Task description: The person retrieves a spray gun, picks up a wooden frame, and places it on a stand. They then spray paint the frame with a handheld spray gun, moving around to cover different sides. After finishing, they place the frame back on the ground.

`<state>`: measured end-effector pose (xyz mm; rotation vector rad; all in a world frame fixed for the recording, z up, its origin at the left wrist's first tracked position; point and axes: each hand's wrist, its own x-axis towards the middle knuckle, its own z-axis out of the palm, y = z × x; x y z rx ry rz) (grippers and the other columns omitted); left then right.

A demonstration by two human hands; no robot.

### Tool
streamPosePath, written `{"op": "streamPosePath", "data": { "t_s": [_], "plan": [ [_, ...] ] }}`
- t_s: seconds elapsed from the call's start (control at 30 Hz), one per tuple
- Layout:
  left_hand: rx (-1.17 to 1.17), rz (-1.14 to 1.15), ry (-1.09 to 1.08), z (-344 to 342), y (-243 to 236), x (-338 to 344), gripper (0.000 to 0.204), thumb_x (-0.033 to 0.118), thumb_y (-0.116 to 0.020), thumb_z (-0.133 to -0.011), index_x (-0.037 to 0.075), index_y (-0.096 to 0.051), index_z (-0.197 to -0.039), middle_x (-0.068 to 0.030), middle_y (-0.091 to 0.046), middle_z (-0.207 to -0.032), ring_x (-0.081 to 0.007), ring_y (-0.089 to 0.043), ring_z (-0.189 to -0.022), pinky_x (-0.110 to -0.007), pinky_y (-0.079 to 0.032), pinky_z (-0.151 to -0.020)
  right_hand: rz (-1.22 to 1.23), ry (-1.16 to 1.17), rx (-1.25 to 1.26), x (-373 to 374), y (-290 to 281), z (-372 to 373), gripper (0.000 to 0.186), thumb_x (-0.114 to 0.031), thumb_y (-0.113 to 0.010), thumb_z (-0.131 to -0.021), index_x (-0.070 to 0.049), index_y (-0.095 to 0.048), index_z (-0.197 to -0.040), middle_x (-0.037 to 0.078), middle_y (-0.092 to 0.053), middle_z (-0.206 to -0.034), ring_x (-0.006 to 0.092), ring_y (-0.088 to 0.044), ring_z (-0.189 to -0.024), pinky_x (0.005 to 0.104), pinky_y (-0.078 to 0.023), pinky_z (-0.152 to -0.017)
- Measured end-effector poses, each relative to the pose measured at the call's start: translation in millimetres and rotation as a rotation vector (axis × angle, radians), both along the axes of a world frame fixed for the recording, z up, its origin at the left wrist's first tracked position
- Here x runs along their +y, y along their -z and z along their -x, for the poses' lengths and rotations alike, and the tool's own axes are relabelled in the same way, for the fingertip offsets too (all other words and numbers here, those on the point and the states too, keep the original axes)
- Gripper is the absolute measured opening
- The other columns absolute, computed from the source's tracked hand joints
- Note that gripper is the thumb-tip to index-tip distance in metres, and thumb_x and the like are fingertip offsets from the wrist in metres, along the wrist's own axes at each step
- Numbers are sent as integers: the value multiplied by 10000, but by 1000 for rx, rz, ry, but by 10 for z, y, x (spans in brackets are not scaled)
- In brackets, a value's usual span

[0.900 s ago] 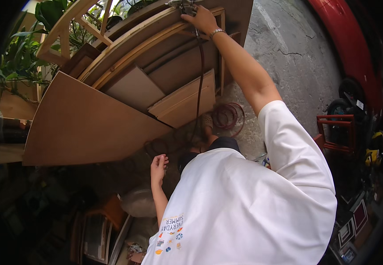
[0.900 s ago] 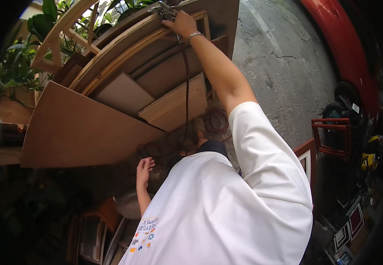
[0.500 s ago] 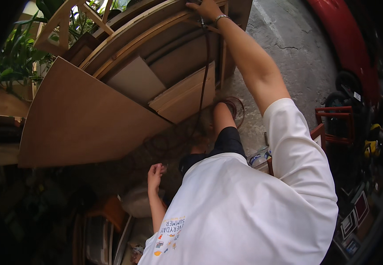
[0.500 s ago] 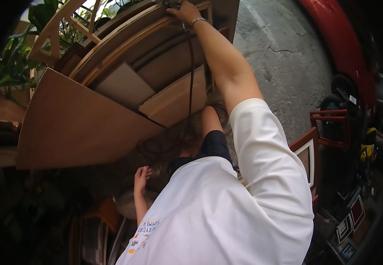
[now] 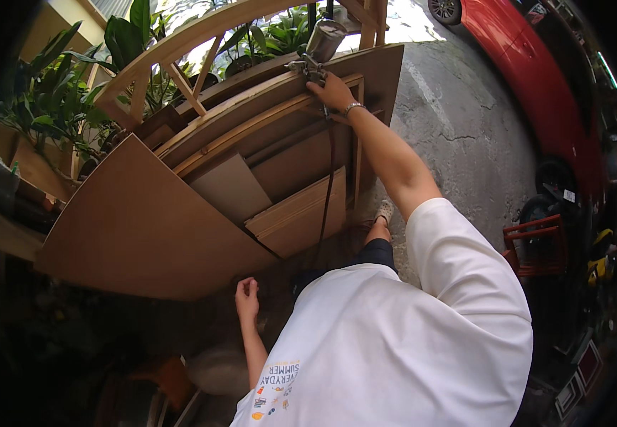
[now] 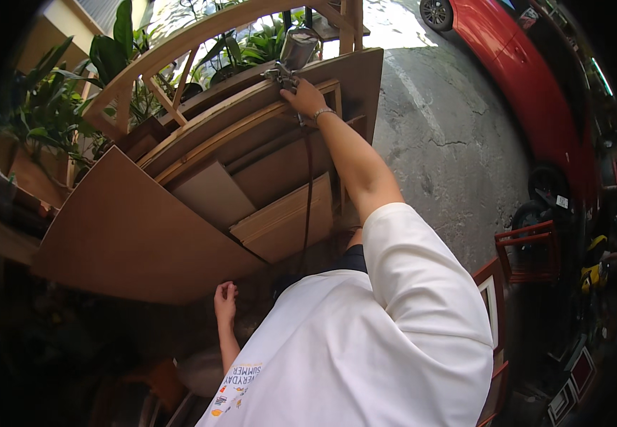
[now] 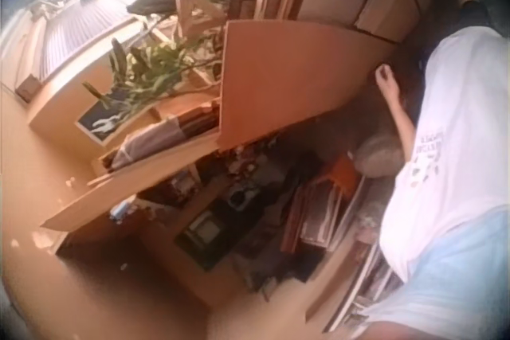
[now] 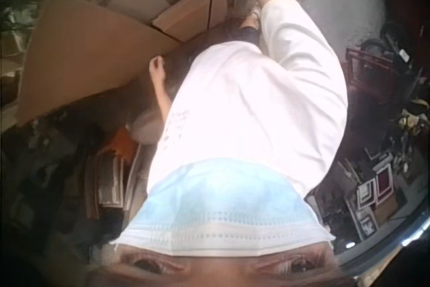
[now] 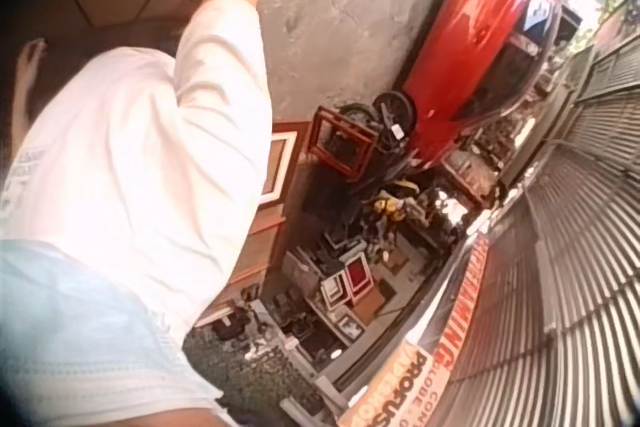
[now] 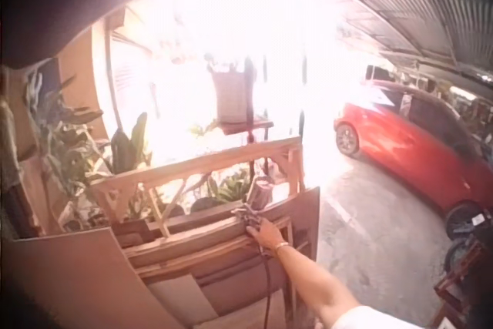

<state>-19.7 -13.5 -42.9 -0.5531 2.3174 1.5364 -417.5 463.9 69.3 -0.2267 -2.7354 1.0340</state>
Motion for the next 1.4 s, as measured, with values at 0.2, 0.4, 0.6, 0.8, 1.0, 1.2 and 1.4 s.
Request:
{"op": "streamPosePath", "data": {
  "t_s": [0.2, 0.4, 0.6, 0.8, 1.0, 1.2, 1.4],
  "plan": [
    [426, 81, 96, 1427, -932, 1986, 288, 232, -644, -977, 7, -629, -1157, -109, -695, -1048, -201, -664, -964, -338, -513, -878, -186, -145, 132, 14, -139, -67, 517, -420, -607, -923, -26, -566, -1255, 181, -682, -1020, 365, -644, -967, 471, -451, -883],
    [794, 468, 33, 2905, -1252, 3924, 431, 191, -698, -901, 22, -538, -1263, -167, -601, -1176, -343, -597, -1105, -419, -489, -908, -178, -348, 195, 163, -94, 2, 625, -386, -597, -927, 24, -447, -1374, 188, -669, -1033, 349, -641, -953, 472, -438, -862],
    [588, 485, -176, 3324, -1239, 4355, 263, 205, -671, -926, 22, -527, -1049, -171, -604, -1092, -389, -605, -1011, -464, -477, -807, -62, -500, 99, 312, -65, 23, 703, -388, -578, -937, 66, -365, -1429, 206, -629, -1109, 365, -632, -992, 484, -449, -866],
    [663, 639, -259, 3494, -1171, 4340, 191, 172, -600, -946, 29, -529, -1052, -191, -581, -1043, -444, -595, -965, -494, -479, -767, 14, -716, 64, 435, -139, 132, 766, -374, -592, -938, 96, -299, -1468, 247, -594, -1142, 400, -626, -991, 488, -493, -871],
    [613, 750, -244, 3596, -1315, 4598, 210, 148, -608, -913, 41, -526, -1073, -159, -562, -1086, -420, -600, -968, -501, -498, -777, 58, -818, 204, 696, 74, 278, 732, -328, -606, -935, 125, -330, -1440, 267, -575, -1124, 419, -617, -984, 452, -523, -865],
    [675, 961, -193, 3711, -1139, 4450, 188, 143, -613, -921, 44, -551, -1068, -135, -560, -1051, -347, -565, -1048, -470, -464, -841, 66, -948, 132, 1100, -313, 207, 424, -276, -610, -946, 30, -589, -1237, 220, -586, -1108, 397, -595, -1031, 454, -496, -878],
    [873, 824, -348, 3798, -1081, 4654, 202, 199, -606, -967, 1, -565, -971, -156, -541, -957, -377, -534, -919, -467, -434, -798, 162, -712, 51, 2139, -498, 121, 269, -269, -617, -958, -34, -697, -1062, 128, -662, -967, 309, -674, -802, 412, -528, -727]
  ]
}}
